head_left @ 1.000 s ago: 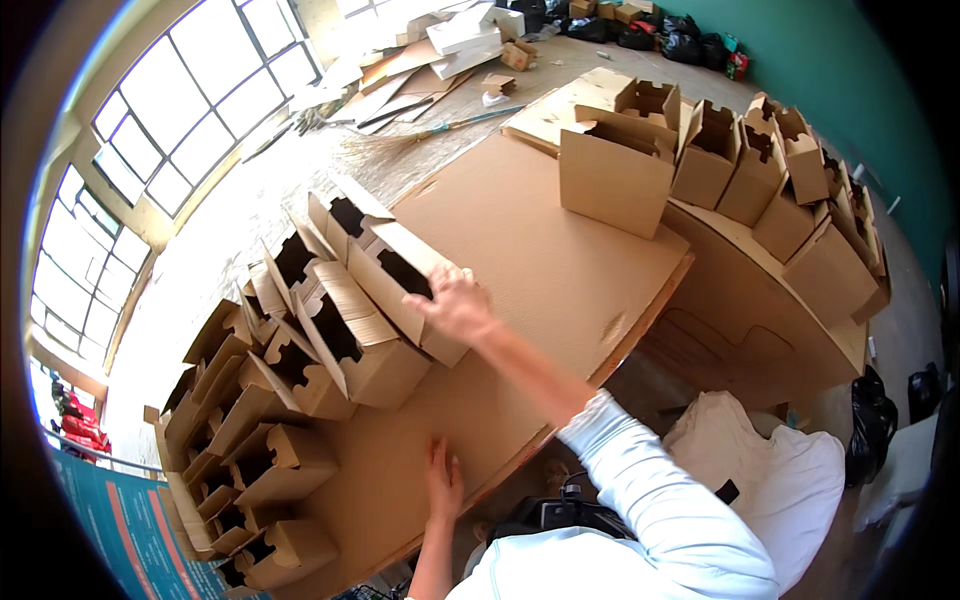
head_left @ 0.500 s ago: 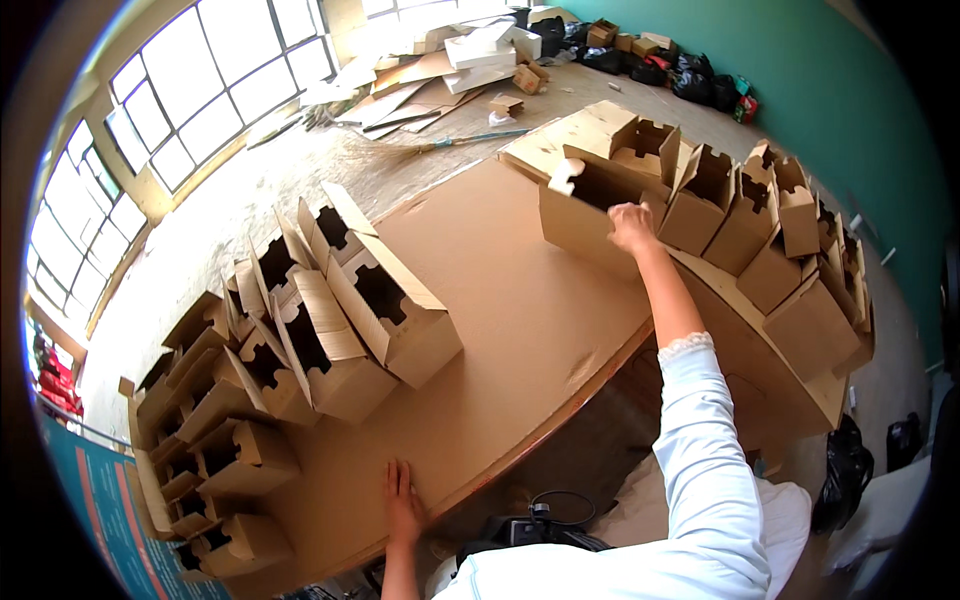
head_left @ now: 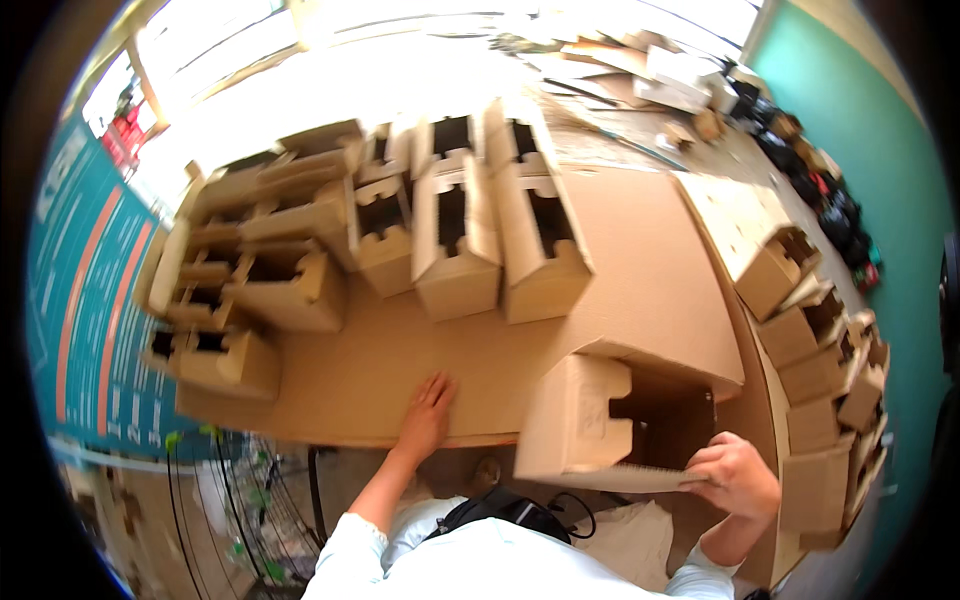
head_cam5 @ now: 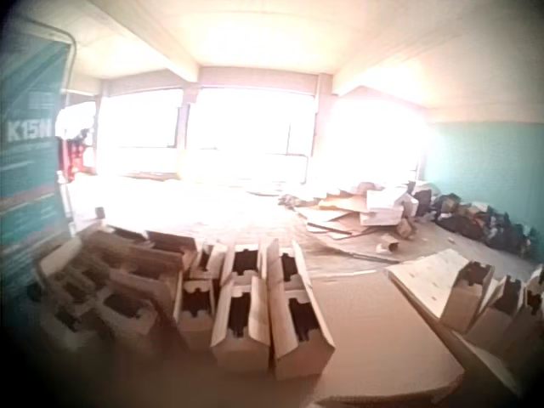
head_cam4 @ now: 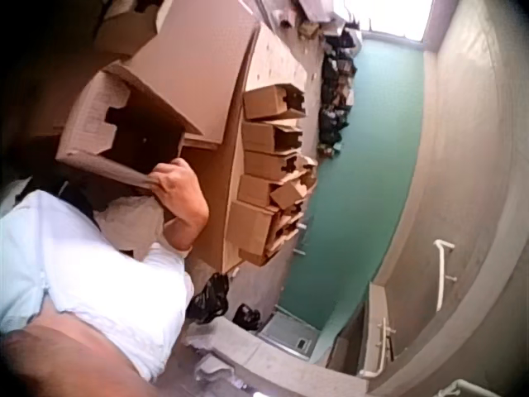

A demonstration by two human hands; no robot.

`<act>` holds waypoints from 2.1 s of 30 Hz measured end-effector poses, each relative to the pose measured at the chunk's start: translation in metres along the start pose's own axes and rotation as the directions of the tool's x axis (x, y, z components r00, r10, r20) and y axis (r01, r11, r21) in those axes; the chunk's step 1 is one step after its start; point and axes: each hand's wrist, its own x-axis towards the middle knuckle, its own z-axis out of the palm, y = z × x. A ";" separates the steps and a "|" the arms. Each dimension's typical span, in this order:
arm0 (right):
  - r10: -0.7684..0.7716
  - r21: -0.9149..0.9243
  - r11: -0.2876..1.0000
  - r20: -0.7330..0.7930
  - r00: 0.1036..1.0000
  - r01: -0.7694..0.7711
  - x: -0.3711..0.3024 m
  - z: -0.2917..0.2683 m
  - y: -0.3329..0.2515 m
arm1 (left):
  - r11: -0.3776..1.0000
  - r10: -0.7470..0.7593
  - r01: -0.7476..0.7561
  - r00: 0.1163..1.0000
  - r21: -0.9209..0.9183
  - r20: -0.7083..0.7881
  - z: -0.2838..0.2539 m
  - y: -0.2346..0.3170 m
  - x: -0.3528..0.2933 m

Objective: The person takes empty plastic bottles from a shopping cart and places them into individual cardboard slots within larger boxes on a table, then moves the filled boxes aside.

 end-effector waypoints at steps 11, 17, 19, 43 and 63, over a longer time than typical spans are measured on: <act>-0.454 0.005 0.891 -0.047 0.890 0.455 0.199 0.051 -0.122 | 0.806 -0.487 0.306 0.830 -0.507 -0.273 -0.088 -0.037 -0.093; -0.378 -0.034 0.926 -0.070 0.923 0.377 0.273 0.094 -0.194 | 0.772 -0.558 0.611 0.521 -0.173 -0.646 -0.211 -0.114 -0.245; -0.321 -0.074 0.945 -0.044 0.946 0.318 0.298 0.103 -0.227 | 0.704 -0.601 0.672 0.395 -0.228 -0.695 -0.236 -0.163 -0.321; 0.101 -0.307 0.946 -0.036 0.994 -0.107 0.340 0.147 -0.321 | -0.368 -0.861 0.419 -0.491 -0.830 0.134 0.007 -0.540 -0.622; -0.105 -0.266 0.958 0.019 0.994 0.106 0.336 0.127 -0.283 | 0.196 -0.947 0.359 -0.172 -0.913 -0.270 -0.278 -0.333 -0.565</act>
